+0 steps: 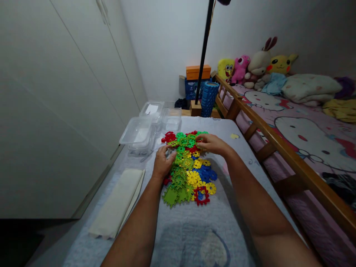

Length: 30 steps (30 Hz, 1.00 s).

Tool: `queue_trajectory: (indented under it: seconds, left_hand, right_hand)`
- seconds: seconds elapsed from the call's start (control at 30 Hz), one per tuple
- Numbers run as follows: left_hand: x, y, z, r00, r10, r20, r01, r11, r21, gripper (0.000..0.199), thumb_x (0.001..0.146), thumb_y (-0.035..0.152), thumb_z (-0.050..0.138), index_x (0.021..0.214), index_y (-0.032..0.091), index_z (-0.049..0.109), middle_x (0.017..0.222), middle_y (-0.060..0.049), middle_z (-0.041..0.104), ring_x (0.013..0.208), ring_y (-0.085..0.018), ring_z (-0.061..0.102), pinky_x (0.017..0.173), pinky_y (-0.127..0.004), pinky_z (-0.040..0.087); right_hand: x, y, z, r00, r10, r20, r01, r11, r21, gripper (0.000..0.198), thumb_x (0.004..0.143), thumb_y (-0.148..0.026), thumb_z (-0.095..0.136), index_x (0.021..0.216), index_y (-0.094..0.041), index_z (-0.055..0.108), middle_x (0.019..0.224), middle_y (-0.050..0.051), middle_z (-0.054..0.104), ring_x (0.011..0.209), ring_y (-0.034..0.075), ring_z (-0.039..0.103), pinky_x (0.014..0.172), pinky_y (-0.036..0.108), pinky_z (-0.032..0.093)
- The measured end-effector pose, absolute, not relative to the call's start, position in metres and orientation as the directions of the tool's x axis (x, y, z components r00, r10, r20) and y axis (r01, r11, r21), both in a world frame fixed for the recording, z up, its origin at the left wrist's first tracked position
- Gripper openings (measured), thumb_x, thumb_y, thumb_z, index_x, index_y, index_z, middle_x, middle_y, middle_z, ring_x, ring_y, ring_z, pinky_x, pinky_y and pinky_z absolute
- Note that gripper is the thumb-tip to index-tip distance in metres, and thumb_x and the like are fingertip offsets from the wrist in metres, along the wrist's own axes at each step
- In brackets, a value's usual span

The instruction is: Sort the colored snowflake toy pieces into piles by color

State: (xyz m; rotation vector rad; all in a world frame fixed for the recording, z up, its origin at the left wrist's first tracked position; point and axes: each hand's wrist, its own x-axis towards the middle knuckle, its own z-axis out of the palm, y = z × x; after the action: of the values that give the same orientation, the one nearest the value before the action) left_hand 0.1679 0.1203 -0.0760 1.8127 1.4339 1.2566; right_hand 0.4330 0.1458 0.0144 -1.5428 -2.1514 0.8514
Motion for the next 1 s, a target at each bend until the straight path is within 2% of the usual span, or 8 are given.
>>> queue_trajectory:
  seconds: [0.13,0.27,0.37,0.5,0.63,0.73,0.87,1.0]
  left_hand:
    - [0.165,0.124,-0.083,-0.05,0.919,0.39,0.546,-0.302,0.782,0.037,0.086,0.042,0.062,0.117,0.022,0.064,0.128,-0.012,0.058,0.129,-0.028,0.053,0.116,-0.046,0.039]
    - [0.166,0.137,-0.084,-0.072,0.949,0.306,0.642,-0.19,0.742,0.051,0.086,0.046,0.064,0.13,0.021,0.06,0.141,-0.014,0.048,0.141,-0.03,0.042,0.121,-0.046,0.032]
    - [0.172,0.153,-0.079,-0.044,0.988,0.15,0.727,-0.071,0.683,0.06,0.087,0.052,0.061,0.137,0.021,0.057,0.15,-0.016,0.042,0.148,-0.034,0.035,0.123,-0.049,0.028]
    - [0.182,0.173,-0.068,0.057,0.998,0.013,0.76,-0.052,0.648,0.06,0.09,0.058,0.055,0.14,0.025,0.056,0.147,-0.014,0.052,0.142,-0.035,0.044,0.118,-0.053,0.033]
    - [0.194,0.184,-0.058,0.234,0.971,0.053,0.677,-0.201,0.708,0.051,0.091,0.054,0.053,0.127,0.02,0.065,0.131,-0.013,0.066,0.129,-0.03,0.056,0.112,-0.047,0.041]
    - [0.201,0.185,-0.05,0.324,0.94,0.107,0.558,-0.281,0.781,0.046,0.09,0.051,0.054,0.118,0.018,0.069,0.123,-0.012,0.07,0.123,-0.03,0.059,0.109,-0.047,0.044]
    - [0.205,0.174,-0.039,0.379,0.916,0.134,0.405,-0.294,0.866,0.046,0.087,0.051,0.057,0.115,0.017,0.07,0.122,-0.011,0.071,0.119,-0.03,0.062,0.107,-0.043,0.047]
    - [0.203,0.162,-0.029,0.43,0.894,0.127,0.312,-0.279,0.908,0.045,0.09,0.052,0.052,0.116,0.02,0.07,0.119,-0.006,0.073,0.115,-0.028,0.064,0.103,-0.041,0.05]
  right_hand:
    - [0.429,0.194,-0.005,0.022,0.999,0.049,0.891,0.002,-0.455,0.054,0.086,-0.043,0.064,0.133,-0.018,0.063,0.131,0.015,0.064,0.119,0.029,0.06,0.097,0.037,0.047]
    - [0.426,0.211,-0.028,0.115,0.993,-0.035,0.934,-0.12,-0.336,0.074,0.084,-0.062,0.059,0.147,-0.023,0.052,0.147,0.015,0.054,0.134,0.035,0.05,0.107,0.046,0.041]
    - [0.425,0.208,-0.036,0.053,0.992,-0.11,0.944,-0.086,-0.318,0.073,0.085,-0.069,0.054,0.145,-0.028,0.054,0.145,0.012,0.058,0.132,0.035,0.052,0.108,0.05,0.039]
    - [0.42,0.193,-0.034,-0.049,0.992,-0.113,0.936,0.007,-0.352,0.07,0.084,-0.063,0.059,0.146,-0.03,0.053,0.146,0.01,0.058,0.132,0.035,0.053,0.108,0.052,0.039]
    - [0.416,0.173,-0.03,-0.221,0.972,-0.082,0.883,0.163,-0.439,0.068,0.082,-0.051,0.067,0.144,-0.026,0.054,0.141,0.01,0.06,0.128,0.032,0.056,0.106,0.046,0.042]
    - [0.417,0.154,-0.029,-0.293,0.956,-0.034,0.827,0.235,-0.511,0.07,0.08,-0.045,0.071,0.143,-0.022,0.054,0.141,0.011,0.06,0.129,0.03,0.055,0.108,0.042,0.042]
    - [0.42,0.127,-0.026,-0.376,0.926,0.025,0.734,0.314,-0.602,0.072,0.078,-0.037,0.073,0.144,-0.017,0.052,0.141,0.014,0.059,0.126,0.03,0.056,0.109,0.044,0.041]
    - [0.428,0.099,-0.016,-0.45,0.892,0.033,0.687,0.37,-0.626,0.069,0.074,-0.037,0.076,0.139,-0.018,0.057,0.135,0.013,0.062,0.121,0.033,0.057,0.106,0.049,0.043]
